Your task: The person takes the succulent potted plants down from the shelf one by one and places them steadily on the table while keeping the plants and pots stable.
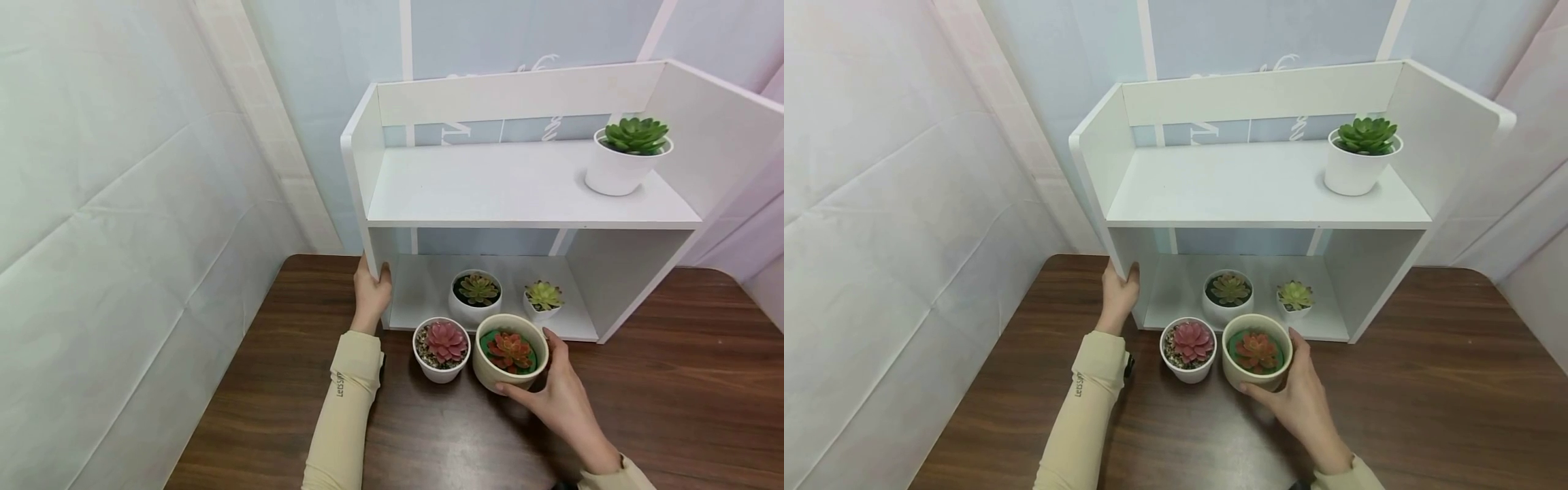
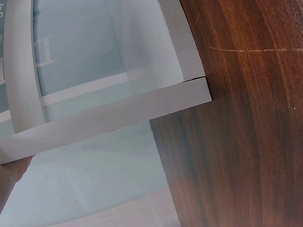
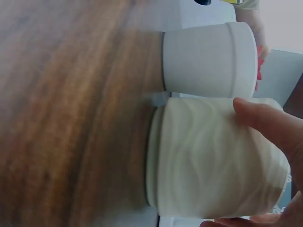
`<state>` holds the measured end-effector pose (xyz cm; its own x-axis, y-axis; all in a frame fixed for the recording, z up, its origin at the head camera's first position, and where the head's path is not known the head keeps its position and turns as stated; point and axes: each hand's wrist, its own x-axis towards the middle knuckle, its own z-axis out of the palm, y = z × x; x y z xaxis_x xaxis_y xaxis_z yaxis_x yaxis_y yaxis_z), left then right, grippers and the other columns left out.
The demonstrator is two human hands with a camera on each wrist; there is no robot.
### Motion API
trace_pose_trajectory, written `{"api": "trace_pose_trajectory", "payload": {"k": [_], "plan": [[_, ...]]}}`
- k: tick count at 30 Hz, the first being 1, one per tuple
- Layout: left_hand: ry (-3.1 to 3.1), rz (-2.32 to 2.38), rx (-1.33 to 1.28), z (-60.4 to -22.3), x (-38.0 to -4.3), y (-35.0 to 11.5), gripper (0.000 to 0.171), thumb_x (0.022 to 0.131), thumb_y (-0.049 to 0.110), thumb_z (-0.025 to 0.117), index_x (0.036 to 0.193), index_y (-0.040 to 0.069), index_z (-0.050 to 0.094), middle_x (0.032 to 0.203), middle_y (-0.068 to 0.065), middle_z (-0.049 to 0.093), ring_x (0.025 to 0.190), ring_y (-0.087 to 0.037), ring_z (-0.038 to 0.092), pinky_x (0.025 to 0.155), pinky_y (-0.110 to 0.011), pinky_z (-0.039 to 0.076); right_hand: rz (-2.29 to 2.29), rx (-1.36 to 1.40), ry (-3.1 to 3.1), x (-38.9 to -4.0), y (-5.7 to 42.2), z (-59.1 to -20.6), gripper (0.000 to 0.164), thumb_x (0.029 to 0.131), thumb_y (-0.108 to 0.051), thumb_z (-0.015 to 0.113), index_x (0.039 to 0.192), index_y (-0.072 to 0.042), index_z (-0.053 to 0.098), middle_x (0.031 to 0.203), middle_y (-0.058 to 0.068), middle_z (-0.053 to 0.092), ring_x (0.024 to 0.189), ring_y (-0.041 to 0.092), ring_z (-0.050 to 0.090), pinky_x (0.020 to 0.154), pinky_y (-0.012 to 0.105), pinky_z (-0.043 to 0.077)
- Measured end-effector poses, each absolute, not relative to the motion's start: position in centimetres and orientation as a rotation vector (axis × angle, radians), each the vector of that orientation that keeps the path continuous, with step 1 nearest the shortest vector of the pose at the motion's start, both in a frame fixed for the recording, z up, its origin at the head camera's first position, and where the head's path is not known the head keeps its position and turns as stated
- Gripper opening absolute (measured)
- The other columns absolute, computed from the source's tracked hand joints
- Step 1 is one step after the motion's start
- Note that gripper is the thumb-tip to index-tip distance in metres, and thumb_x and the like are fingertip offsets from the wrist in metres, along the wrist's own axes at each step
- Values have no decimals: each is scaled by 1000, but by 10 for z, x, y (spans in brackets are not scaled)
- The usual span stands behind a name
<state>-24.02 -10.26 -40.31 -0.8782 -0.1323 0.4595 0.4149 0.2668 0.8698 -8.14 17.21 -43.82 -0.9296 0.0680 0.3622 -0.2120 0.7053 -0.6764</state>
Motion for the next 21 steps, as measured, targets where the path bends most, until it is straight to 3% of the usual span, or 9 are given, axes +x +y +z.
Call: {"api": "trace_pose_trajectory", "payload": {"k": [10,21], "plan": [[-2094,-1660,-260,-405,-241,-103,46,94,-4,47,140,1,43,132,-24,52,124,-40,50,99,-57,43,1056,133,-2603,-78,176,-424,116,57,-25,93,143,9,23,134,34,44,118,47,48,87,59,41],[-2085,-1652,-268,-404,-241,-103,47,93,-4,47,139,0,42,132,-24,52,124,-40,50,99,-57,42,978,125,-2565,-73,178,-399,99,59,-26,91,140,1,40,129,27,50,118,44,47,87,58,39]]}}
